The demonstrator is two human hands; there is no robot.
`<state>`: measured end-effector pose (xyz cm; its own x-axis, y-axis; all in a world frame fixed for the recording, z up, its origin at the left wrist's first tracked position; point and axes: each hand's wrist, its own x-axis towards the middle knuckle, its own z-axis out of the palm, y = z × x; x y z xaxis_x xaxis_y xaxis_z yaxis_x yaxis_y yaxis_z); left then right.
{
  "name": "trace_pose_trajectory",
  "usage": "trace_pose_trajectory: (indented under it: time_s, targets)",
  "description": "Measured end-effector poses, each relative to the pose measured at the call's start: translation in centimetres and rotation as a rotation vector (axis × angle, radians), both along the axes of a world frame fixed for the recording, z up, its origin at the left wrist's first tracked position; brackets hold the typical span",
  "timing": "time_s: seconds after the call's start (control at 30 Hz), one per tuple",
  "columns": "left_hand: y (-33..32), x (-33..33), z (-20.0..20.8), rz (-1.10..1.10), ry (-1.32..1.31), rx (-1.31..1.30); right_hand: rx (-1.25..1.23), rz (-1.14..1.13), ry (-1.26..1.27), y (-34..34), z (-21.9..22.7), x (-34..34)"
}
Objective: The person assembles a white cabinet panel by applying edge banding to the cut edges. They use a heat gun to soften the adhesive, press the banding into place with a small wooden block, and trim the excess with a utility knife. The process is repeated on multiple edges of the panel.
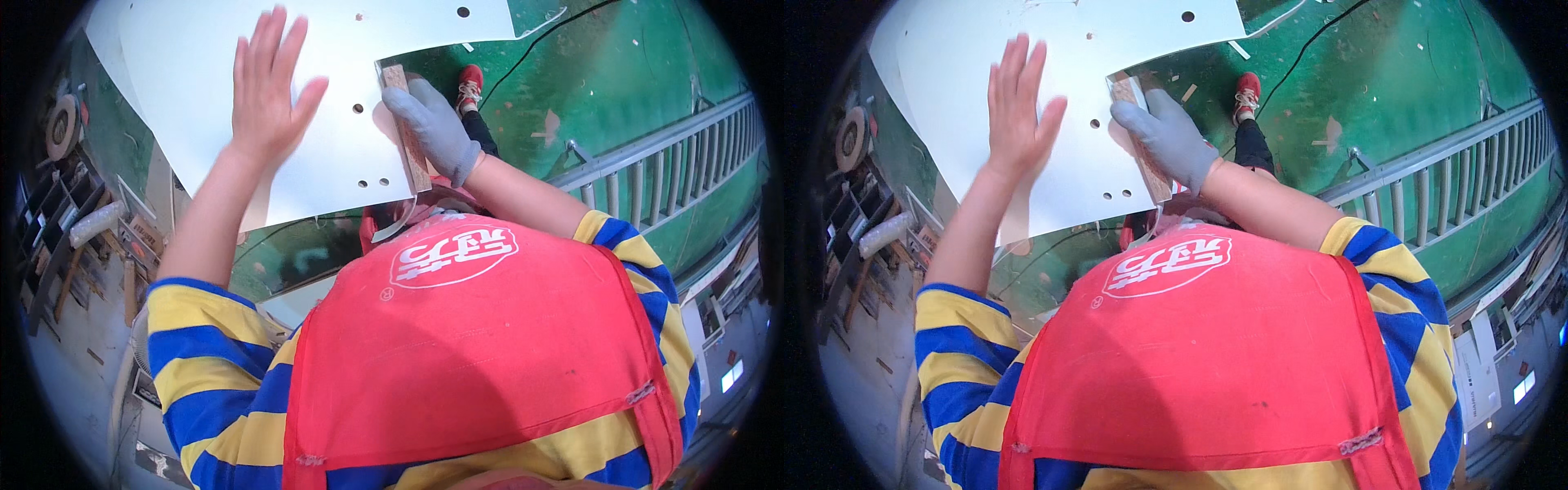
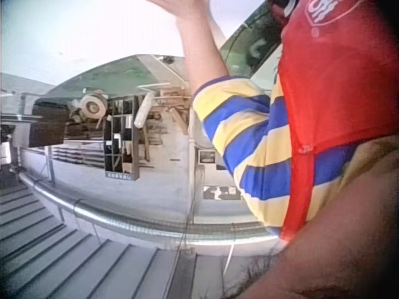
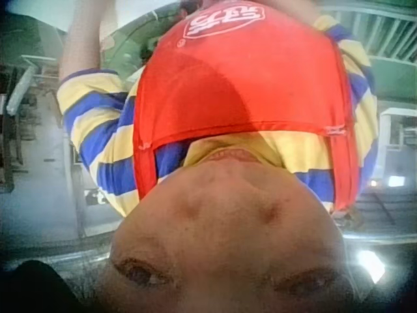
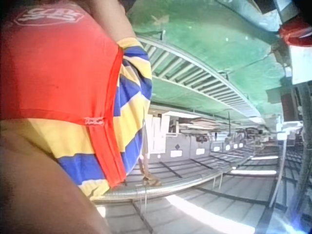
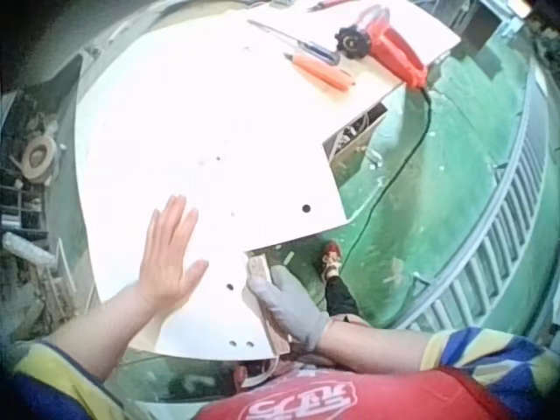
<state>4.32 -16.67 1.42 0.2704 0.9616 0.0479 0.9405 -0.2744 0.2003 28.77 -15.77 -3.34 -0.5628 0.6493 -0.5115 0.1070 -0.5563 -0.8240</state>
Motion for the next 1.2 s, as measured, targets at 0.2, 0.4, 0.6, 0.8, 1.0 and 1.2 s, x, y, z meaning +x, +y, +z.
trace_pose_trajectory:
  time_s: [0.2, 0.4, 0.6, 0.8, 1.0, 1.2]
  targets:
    - [3.2, 0.7, 1.2, 0.073, 0.056, -0.054, 0.358, 0.129, -0.239, 1.3, 1.0, -0.6]
    - [3.2, 0.5, 1.0, 0.078, 0.022, -0.046, 0.545, 0.387, -0.172, 2.5, 0.8, -0.1]
    - [3.3, 0.2, 1.0, 0.082, 0.015, -0.057, 0.236, 0.481, -0.18, 3.2, 1.8, 0.1]
    - [3.2, 0.6, 1.2, 0.095, -0.001, -0.058, 0.787, 0.63, -0.216, 3.1, 1.0, 0.5]
    - [2.8, 0.5, 1.1, 0.1, 0.051, -0.037, -0.13, 0.397, 0.111, 3.9, 1.3, -0.3]
    - [2.7, 0.4, 0.4, 0.134, -0.013, 0.048, -0.724, 0.005, 0.321, -1.8, 1.6, 0.9]
